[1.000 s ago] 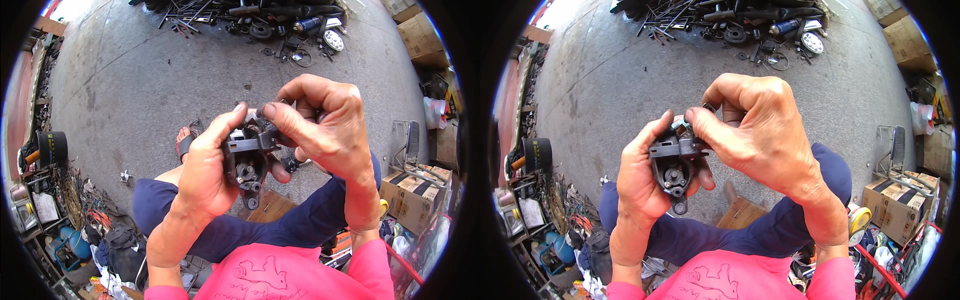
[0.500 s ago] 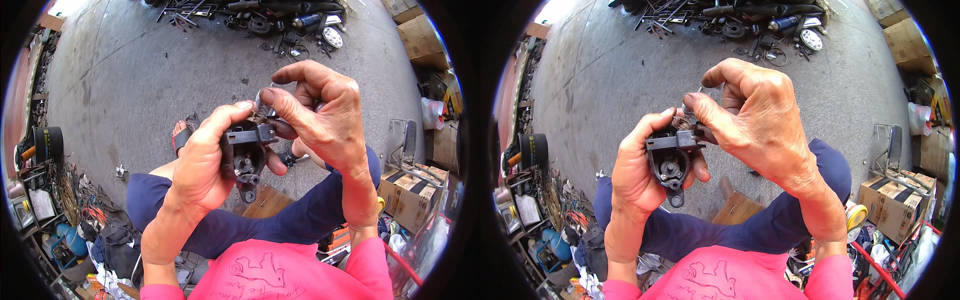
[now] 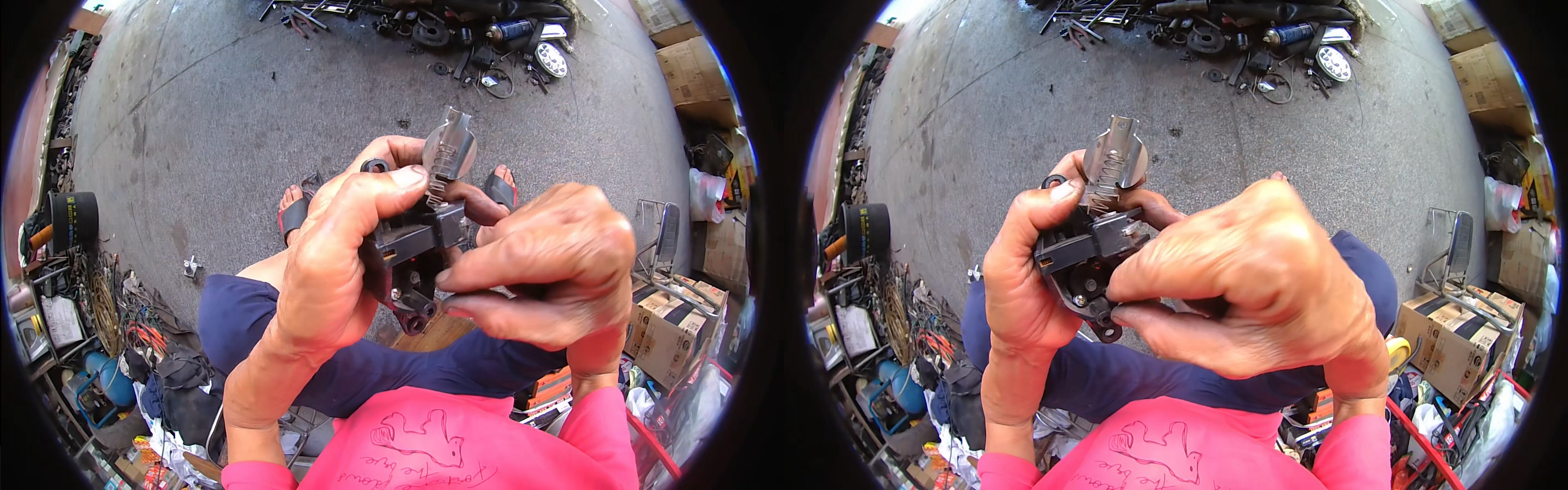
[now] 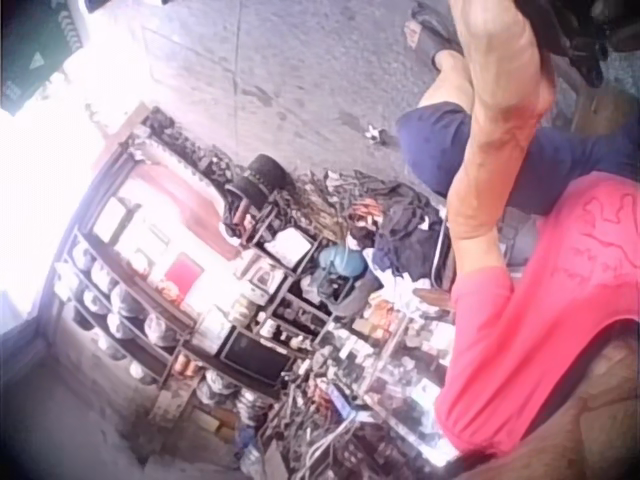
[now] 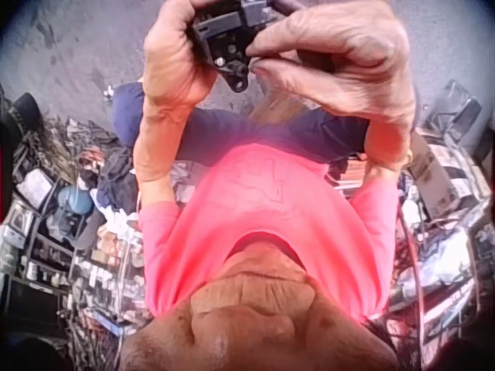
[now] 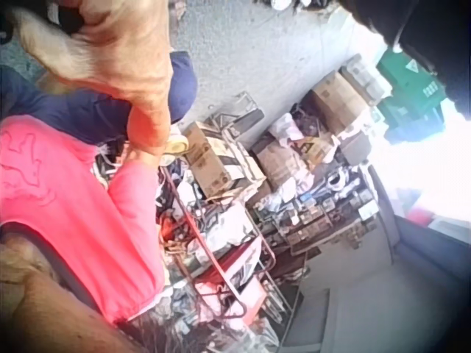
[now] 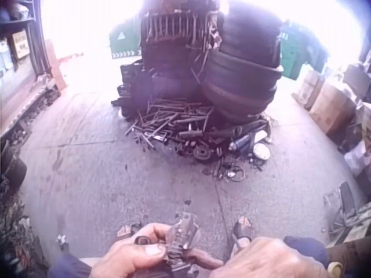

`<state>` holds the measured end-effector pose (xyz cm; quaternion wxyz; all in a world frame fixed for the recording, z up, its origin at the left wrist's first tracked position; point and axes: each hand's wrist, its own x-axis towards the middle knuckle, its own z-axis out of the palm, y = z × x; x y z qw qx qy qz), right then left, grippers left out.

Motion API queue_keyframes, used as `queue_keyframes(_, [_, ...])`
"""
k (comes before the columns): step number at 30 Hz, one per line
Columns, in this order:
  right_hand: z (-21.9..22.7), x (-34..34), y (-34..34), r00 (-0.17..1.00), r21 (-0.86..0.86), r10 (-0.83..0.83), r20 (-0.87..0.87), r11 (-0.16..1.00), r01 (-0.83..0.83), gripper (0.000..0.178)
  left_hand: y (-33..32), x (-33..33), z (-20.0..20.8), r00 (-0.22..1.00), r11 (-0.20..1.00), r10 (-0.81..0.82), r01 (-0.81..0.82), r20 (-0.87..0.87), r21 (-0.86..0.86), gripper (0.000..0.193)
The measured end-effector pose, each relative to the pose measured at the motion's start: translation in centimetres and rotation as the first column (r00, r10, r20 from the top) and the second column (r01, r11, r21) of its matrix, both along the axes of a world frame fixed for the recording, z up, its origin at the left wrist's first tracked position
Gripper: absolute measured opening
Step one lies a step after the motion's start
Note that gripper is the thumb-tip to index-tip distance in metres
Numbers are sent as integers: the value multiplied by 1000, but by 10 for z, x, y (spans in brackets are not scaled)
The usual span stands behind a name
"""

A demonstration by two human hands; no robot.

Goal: The person assembles a small mechanical part by hand, inserting a spring and a metal plate into a housing. They then use a screwdriver to tighten a screw and secure the components together.

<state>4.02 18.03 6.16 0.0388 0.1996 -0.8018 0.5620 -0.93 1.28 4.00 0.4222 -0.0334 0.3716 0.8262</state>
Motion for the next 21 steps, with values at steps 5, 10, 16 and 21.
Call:
queue_keyframes(5, [-1, 3, -2, 998, 19, 34, 57, 999, -36, 14, 2, -1, -3, 999, 1000, 14, -14, 37, -19, 37])
queue_keyframes(10, [12, 1, 0, 894, -168, -374, 245, 892, 419, 13, -2, -3, -10, 904, 982, -83, 3, 419, 187, 44])
queue_keyframes(16, [-17, -12, 14, 862, 53, -440, 250, 895, 442, 18, 7, 0, -8, 898, 997, -76, 75, 433, 18, 43])
queue_keyframes(21, [-24, -12, 10, 850, 23, -255, 460, 961, 276, 21, 8, 4, -12, 926, 992, -89, 115, 366, -50, 39])
